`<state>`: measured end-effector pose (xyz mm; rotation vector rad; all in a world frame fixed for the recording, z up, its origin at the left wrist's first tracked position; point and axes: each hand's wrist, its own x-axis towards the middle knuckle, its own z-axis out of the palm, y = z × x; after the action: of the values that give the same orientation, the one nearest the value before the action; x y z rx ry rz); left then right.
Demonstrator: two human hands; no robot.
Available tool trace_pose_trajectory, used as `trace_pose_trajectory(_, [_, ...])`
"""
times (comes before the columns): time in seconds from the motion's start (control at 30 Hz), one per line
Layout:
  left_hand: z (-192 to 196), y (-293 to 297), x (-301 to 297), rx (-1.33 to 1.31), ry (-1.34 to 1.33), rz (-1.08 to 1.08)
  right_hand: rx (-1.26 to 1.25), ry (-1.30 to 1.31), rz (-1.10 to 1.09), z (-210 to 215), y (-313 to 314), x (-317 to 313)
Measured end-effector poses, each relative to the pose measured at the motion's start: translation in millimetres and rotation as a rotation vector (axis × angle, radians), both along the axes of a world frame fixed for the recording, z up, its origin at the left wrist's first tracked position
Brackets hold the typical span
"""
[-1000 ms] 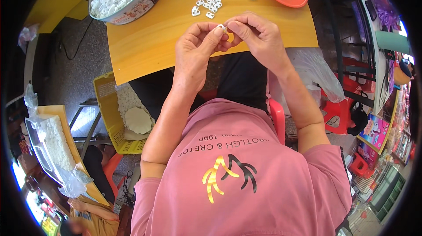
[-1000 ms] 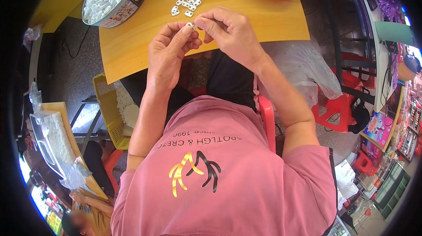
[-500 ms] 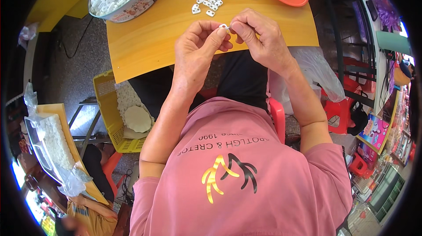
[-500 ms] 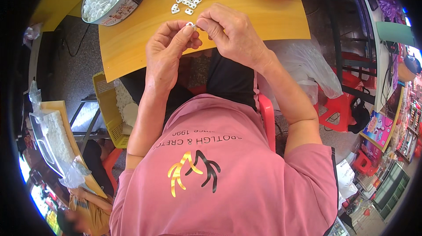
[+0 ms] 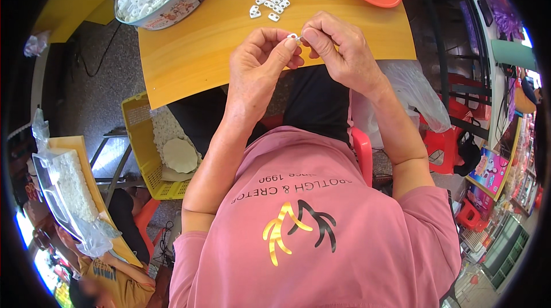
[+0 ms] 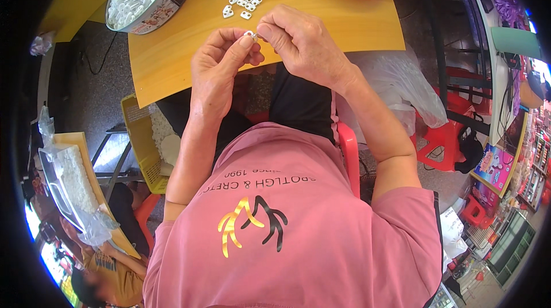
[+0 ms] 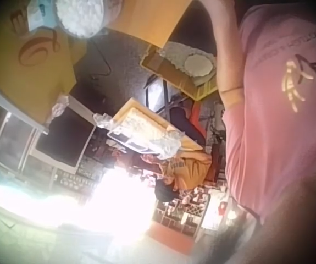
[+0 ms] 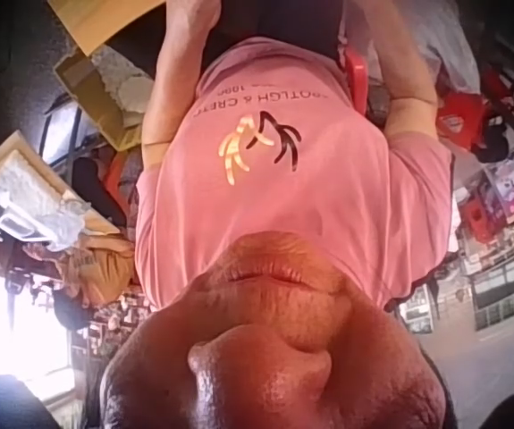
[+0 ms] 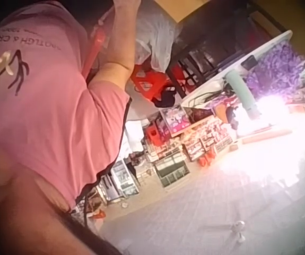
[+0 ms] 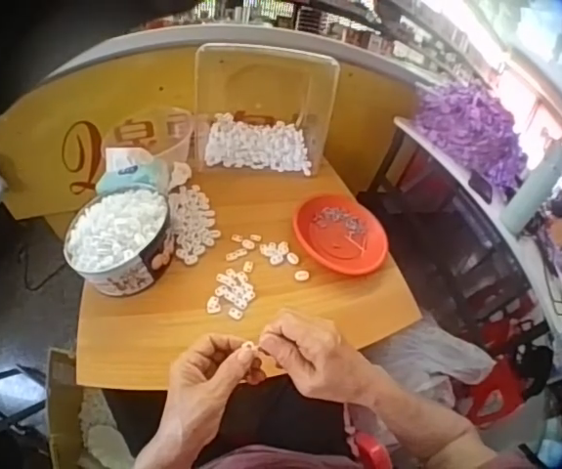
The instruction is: Manually inserting small metal pins into white plastic components on a workbench.
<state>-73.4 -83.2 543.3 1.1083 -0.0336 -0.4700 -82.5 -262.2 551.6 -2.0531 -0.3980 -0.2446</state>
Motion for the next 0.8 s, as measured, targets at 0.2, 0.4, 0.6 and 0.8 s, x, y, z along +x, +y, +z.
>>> trace_pose_trajectory(0.2, [-1.1,0.6,1.0,0.041,-0.035,-0.006,-0.007,0.019,0.042,2.2,-0.4,2.2])
trace_pose_trajectory(0.4, [0.4,1.6,-1.1,0.087,-0.089,-0.005,0.0,0.043,0.029,6.2,4.2,-1.0])
trace_pose_trajectory(0.6, [1.0,-0.4,-1.7,-0.004,-0.056,0.032,0.081,0.09,-0.022,2.2,9.9,-3.1])
trace_pose_trajectory(0.8, [1.1,-2.6,-2.7,-0.029,-0.064,0.039,0.076,0.04,-0.054,-1.6,11.7,-5.1])
